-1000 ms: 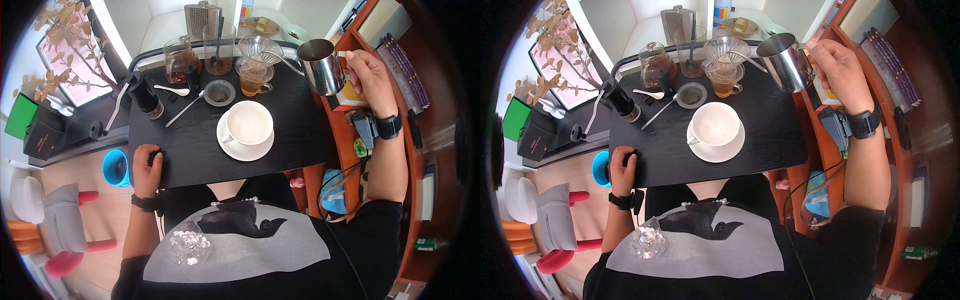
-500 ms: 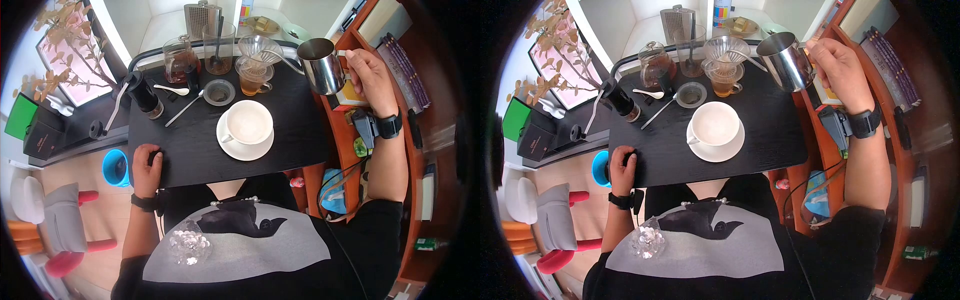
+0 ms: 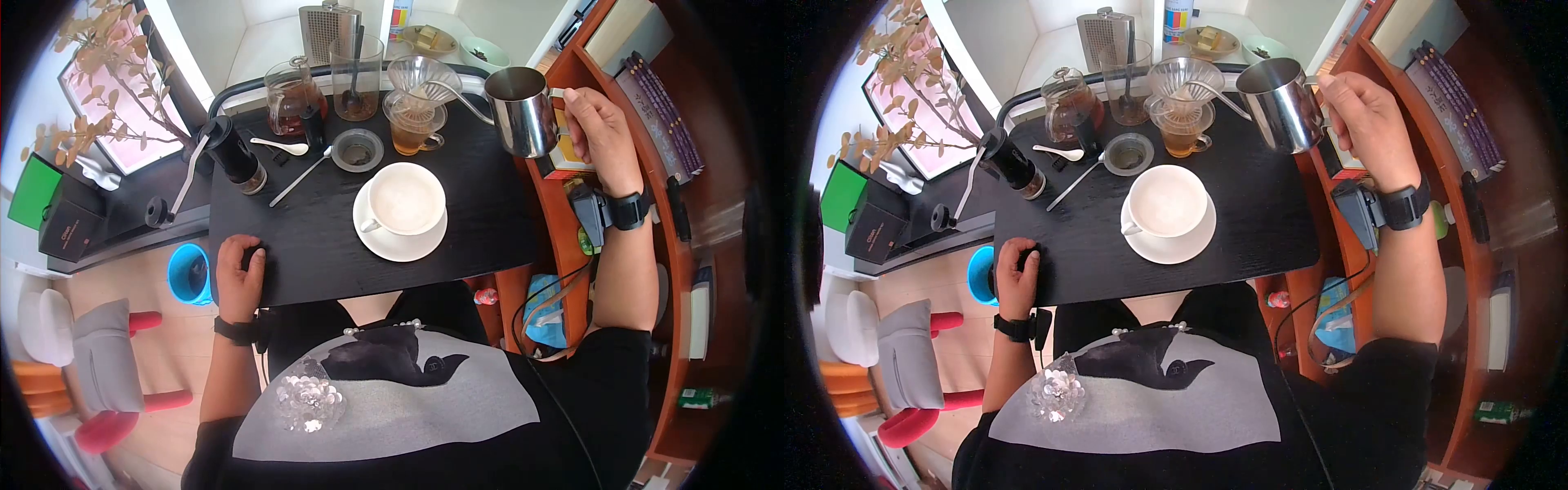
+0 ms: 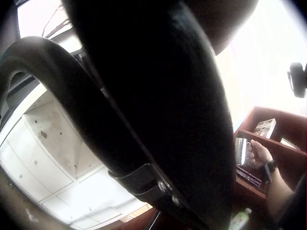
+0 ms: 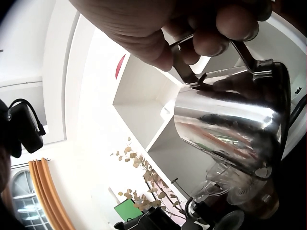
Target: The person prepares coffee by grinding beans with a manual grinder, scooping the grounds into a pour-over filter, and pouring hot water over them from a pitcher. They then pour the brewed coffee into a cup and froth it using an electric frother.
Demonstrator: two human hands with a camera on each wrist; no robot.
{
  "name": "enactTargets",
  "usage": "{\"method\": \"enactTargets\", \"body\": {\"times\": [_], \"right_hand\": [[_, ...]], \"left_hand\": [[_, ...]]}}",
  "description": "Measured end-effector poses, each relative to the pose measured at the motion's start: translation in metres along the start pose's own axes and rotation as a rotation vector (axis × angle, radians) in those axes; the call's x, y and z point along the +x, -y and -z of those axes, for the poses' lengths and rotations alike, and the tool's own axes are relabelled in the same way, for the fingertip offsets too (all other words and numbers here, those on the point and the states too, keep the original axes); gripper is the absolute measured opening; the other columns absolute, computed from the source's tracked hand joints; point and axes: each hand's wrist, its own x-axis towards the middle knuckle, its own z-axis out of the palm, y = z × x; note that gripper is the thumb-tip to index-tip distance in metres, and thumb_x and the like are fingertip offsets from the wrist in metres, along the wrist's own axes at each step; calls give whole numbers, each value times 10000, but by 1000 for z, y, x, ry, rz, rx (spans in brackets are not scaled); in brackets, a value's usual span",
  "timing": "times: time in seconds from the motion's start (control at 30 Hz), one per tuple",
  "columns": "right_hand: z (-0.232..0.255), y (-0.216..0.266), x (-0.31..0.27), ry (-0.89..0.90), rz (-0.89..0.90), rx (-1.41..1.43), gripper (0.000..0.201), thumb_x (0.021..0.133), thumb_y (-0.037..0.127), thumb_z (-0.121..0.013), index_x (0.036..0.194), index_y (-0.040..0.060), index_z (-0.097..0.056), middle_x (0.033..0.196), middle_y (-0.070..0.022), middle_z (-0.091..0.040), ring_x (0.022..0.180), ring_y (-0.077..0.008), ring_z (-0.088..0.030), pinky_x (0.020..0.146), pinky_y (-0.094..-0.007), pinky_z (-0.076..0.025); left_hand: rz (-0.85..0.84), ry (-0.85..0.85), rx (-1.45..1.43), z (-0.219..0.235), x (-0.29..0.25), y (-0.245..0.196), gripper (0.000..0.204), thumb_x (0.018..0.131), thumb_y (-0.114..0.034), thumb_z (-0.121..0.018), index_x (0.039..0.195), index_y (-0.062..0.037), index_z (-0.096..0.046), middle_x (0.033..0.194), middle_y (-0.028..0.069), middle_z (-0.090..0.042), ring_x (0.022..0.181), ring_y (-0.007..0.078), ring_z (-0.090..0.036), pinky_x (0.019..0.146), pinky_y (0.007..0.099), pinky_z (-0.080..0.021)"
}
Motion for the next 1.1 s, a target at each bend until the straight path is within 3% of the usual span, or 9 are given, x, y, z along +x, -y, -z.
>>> {"method": "enactTargets", "body": {"times": [0.3,0.47,0.57,0.6,0.63,0.67,0.8,0.93,1.1], "right_hand": [[-32,-66,-29,-127,-141,495,321,899,322,-447,674,95,-471,539,-5,-466,444,-87,-444,407,-201,-334],[-63,-112,-50,-136,-89,826,301,903,307,-430,713,74,-451,607,-39,-462,512,-146,-489,433,-245,-352],[-69,-126,-62,-183,-82,930,301,900,299,-431,707,68,-444,609,-50,-463,519,-162,-495,443,-255,-364],[-69,-133,-64,-184,-89,959,299,898,289,-428,701,64,-440,610,-59,-462,524,-172,-499,449,-257,-370],[-68,-138,-67,-186,-88,966,299,898,289,-428,701,64,-440,610,-59,-462,524,-172,-499,449,-257,-370],[-67,-141,-70,-206,-100,936,300,898,290,-427,698,67,-441,611,-55,-464,527,-168,-501,451,-255,-373],[-67,-159,-84,-218,-168,830,298,901,289,-426,694,75,-446,619,-41,-474,538,-151,-510,465,-248,-384],[-72,-169,-98,-218,-259,768,284,905,284,-434,714,76,-466,629,-32,-490,551,-135,-518,490,-241,-399],[-76,-179,-108,-162,-238,738,279,908,291,-445,753,64,-487,663,-42,-523,586,-129,-536,529,-248,-433]], "left_hand": [[-22,-3,4,0,0,-1,109,775,-4,-557,883,7,-549,902,92,-545,869,213,-530,793,279,-402],[-10,3,-1,-1,0,3,110,778,-13,-560,886,5,-550,879,79,-542,856,192,-525,785,270,-400],[46,18,-15,-1,2,9,114,779,-30,-578,891,-12,-568,898,83,-566,855,193,-545,770,277,-422],[167,55,-160,-1,5,9,119,800,-48,-575,914,-13,-570,900,61,-569,841,154,-538,759,257,-421],[289,94,-306,-1,9,5,127,821,-66,-572,936,-14,-572,902,38,-571,828,115,-531,748,237,-420],[288,95,-301,-1,15,-1,127,821,-66,-572,936,-14,-572,902,38,-571,828,115,-531,748,237,-420],[32,238,-402,-14,61,-54,185,848,-103,-566,1003,-2,-561,898,8,-560,806,69,-509,730,203,-412],[5,329,-558,-48,113,-103,282,849,-161,-579,1068,8,-525,885,29,-562,807,75,-518,699,201,-425],[142,429,-417,-81,153,-144,361,860,-278,-546,1103,-16,-500,866,34,-560,747,91,-540,640,215,-433]]}}
